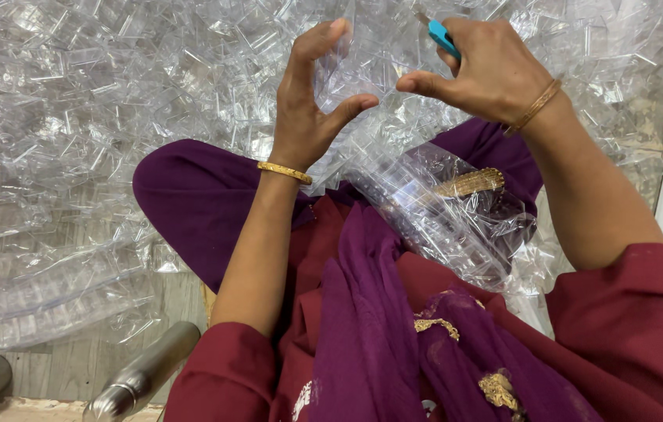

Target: The person sits on the floor and uses a small utility knife to cut the clear plastic film wrapping from stacks of small transparent plastic boxes. They peel the film off, separate the boxes from the wrapping, and set the unwrapped stacks aside.

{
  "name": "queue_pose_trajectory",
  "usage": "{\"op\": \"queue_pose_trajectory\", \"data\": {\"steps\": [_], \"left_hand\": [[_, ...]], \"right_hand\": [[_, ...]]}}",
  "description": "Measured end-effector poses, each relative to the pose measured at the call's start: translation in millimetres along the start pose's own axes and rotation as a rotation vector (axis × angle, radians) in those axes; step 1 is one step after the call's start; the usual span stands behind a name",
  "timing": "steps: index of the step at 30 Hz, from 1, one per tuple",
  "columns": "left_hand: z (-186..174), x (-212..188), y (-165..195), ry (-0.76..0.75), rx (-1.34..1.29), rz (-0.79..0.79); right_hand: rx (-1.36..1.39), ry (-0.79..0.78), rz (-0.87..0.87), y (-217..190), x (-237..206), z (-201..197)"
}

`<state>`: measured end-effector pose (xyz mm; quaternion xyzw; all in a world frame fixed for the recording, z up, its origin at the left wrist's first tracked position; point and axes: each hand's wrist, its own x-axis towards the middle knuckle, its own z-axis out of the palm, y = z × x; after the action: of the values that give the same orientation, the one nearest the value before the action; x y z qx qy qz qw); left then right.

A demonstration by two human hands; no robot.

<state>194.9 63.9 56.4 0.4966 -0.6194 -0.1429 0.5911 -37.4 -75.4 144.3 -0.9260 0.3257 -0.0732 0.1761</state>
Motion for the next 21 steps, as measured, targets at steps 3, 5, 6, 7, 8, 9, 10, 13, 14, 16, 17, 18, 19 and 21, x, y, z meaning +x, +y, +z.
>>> {"op": "queue_pose_trajectory", "data": {"steps": [3, 5, 6, 7, 8, 9, 10, 13, 14, 16, 17, 18, 19, 21], "left_hand": [[0, 1, -1, -0.008, -0.012, -0.023], [0, 1, -2, -0.005, 0.011, -0.006], [0, 1, -3, -0.003, 0.024, 0.004], [0, 2, -4, -0.001, 0.029, 0.008], [1, 2, -5, 0.0, 0.032, 0.013], [1, 2, -6, 0.001, 0.036, 0.018], [1, 3, -7, 0.008, 0.044, 0.014], [1, 7, -10, 0.023, 0.049, 0.01], [0, 8, -10, 0.021, 0.039, 0.011], [-2, 8, -9, -0.026, -0.04, -0.029], [-4, 7, -8, -0.071, -0.108, -0.071], [-7, 6, -7, -0.118, -0.175, -0.113], [-8, 5, -6, -0.156, -0.253, -0.126], [-10, 4, -4, -0.232, -0.411, -0.15]], "right_hand": [[-0.011, 0.013, 0.001, -5, -4, 0], [-0.025, 0.032, -0.021, -8, -7, 0], [-0.036, 0.049, -0.045, -10, -9, 0], [-0.049, 0.068, -0.07, -11, -10, 0], [-0.033, 0.083, -0.06, -12, -12, 1], [-0.018, 0.097, -0.05, -14, -14, 2], [-0.001, 0.111, -0.039, -16, -17, 4], [-0.064, 0.182, -0.127, -16, -22, 10], [-0.013, 0.162, -0.108, -13, -22, 9], [0.087, 0.122, -0.074, -3, -19, 2], [0.048, 0.11, -0.147, 5, -14, -3], [0.01, 0.097, -0.219, 13, -7, -10], [-0.01, 0.067, -0.249, 19, -2, -13], [-0.027, -0.013, -0.267, 28, 9, -19]]}}
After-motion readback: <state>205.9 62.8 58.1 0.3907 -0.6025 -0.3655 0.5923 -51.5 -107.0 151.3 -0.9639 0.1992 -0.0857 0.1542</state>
